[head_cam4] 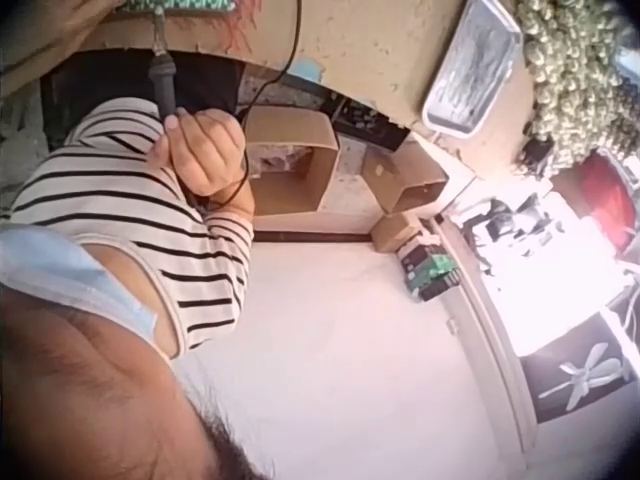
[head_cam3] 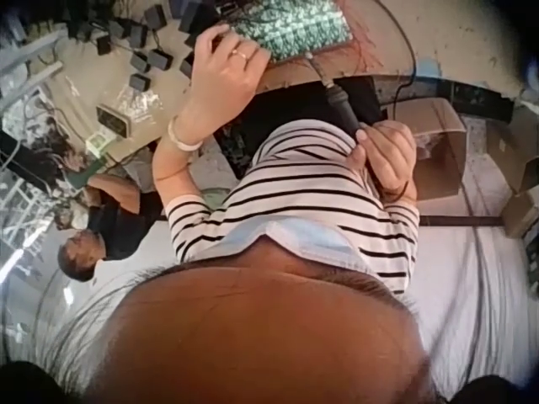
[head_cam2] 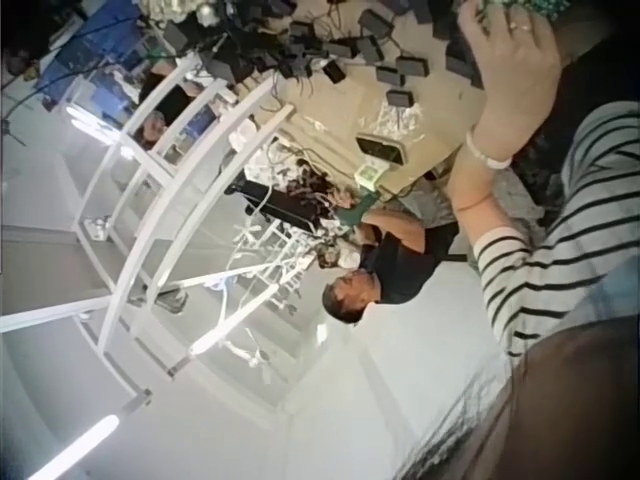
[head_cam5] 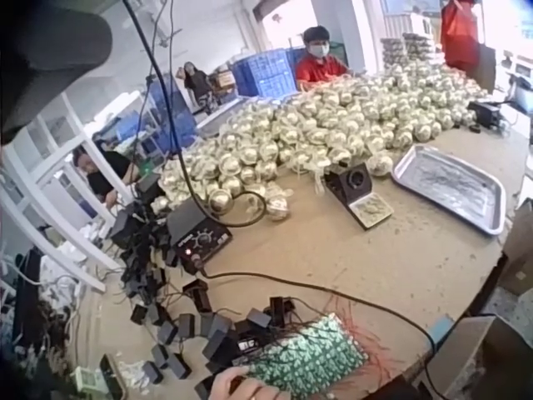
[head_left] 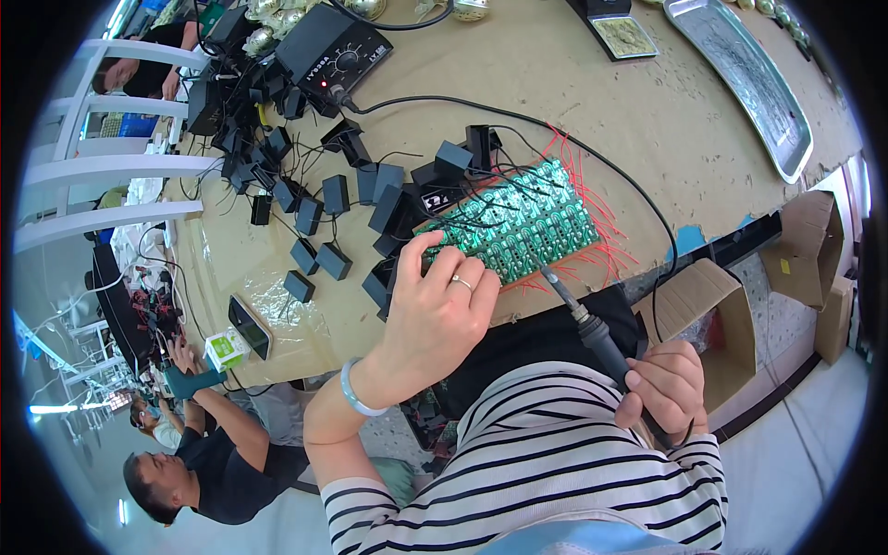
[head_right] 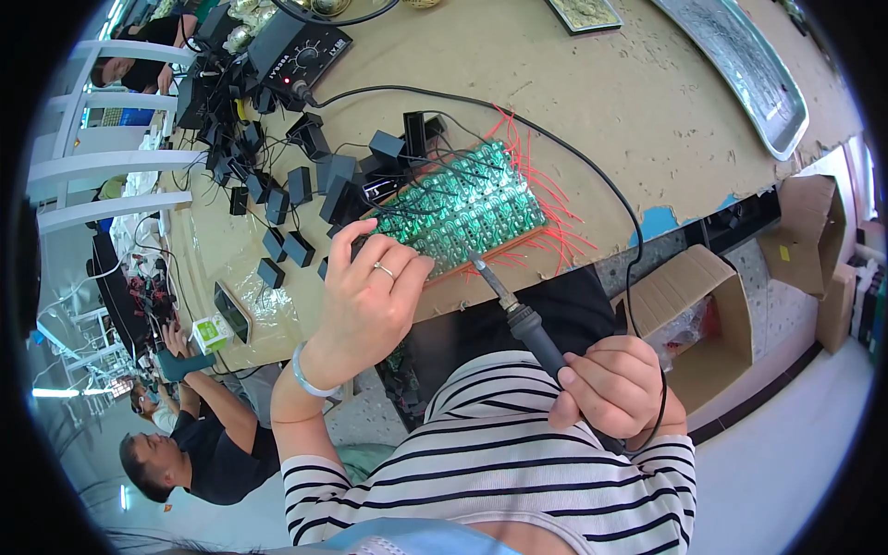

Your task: Soldering wires and components onto a green printed circuit board at a workbench.

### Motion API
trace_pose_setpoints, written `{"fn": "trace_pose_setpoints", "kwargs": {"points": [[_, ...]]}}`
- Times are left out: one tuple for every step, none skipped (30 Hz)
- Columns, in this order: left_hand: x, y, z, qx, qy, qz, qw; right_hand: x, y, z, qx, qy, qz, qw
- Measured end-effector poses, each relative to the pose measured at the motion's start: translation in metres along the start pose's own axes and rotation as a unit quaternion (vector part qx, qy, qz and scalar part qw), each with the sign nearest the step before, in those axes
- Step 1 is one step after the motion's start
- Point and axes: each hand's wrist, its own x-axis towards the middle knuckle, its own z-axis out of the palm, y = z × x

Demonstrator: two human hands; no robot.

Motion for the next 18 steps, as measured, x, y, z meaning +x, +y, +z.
{"fn": "trace_pose_setpoints", "kwargs": {"points": [[0.000,0.000,0.000,0.001,-0.001,-0.005,1.000,0.000,0.001,0.000,0.003,0.000,-0.002,1.000],[-0.001,0.000,-0.001,0.002,-0.001,-0.006,1.000,0.000,0.001,0.000,0.007,0.000,-0.004,1.000],[-0.001,-0.001,-0.001,-0.002,-0.004,-0.012,1.000,0.000,0.001,0.001,0.008,0.001,-0.005,1.000],[-0.001,-0.001,-0.003,-0.007,-0.006,-0.018,1.000,0.001,0.001,0.002,0.012,0.008,-0.001,1.000],[-0.001,-0.001,-0.003,-0.004,-0.006,-0.021,1.000,0.002,0.002,0.003,0.017,0.014,0.002,1.000],[-0.002,-0.001,-0.002,-0.013,0.011,-0.021,1.000,0.004,0.001,0.001,0.021,0.016,-0.001,1.000],[-0.006,-0.002,-0.001,-0.016,0.026,-0.026,0.999,0.005,0.001,0.002,0.018,0.008,0.007,1.000],[-0.007,-0.003,0.001,-0.016,0.039,-0.024,0.999,0.005,0.000,0.003,0.016,0.000,0.014,1.000],[-0.008,-0.002,0.004,-0.018,0.040,-0.024,0.999,0.002,-0.005,0.004,0.004,0.012,0.033,0.999],[-0.006,-0.002,0.003,-0.021,0.044,-0.023,0.999,0.003,-0.010,-0.002,-0.004,-0.008,0.053,0.999],[-0.007,0.000,0.003,-0.016,0.038,-0.022,0.999,0.004,-0.016,-0.005,-0.008,-0.020,0.072,0.997],[-0.010,0.001,0.007,-0.010,0.054,-0.025,0.998,0.003,-0.020,-0.005,-0.012,-0.033,0.089,0.995],[-0.010,0.003,0.008,-0.006,0.060,-0.023,0.998,-0.004,-0.019,-0.007,-0.007,-0.040,0.082,0.996],[-0.010,0.004,0.008,-0.003,0.066,-0.021,0.998,-0.004,-0.019,-0.006,0.006,-0.039,0.074,0.997],[-0.013,0.005,0.010,-0.003,0.072,-0.027,0.997,-0.003,-0.019,-0.004,0.001,-0.036,0.071,0.997],[-0.013,0.004,0.008,-0.015,0.086,-0.029,0.996,-0.003,-0.018,-0.003,-0.009,-0.034,0.072,0.997],[-0.014,0.003,0.005,-0.056,0.123,-0.060,0.989,-0.006,-0.014,-0.002,-0.005,-0.028,0.054,0.998],[-0.015,0.002,0.000,-0.097,0.160,-0.090,0.978,-0.009,-0.011,0.001,0.002,-0.028,0.050,0.998]]}}
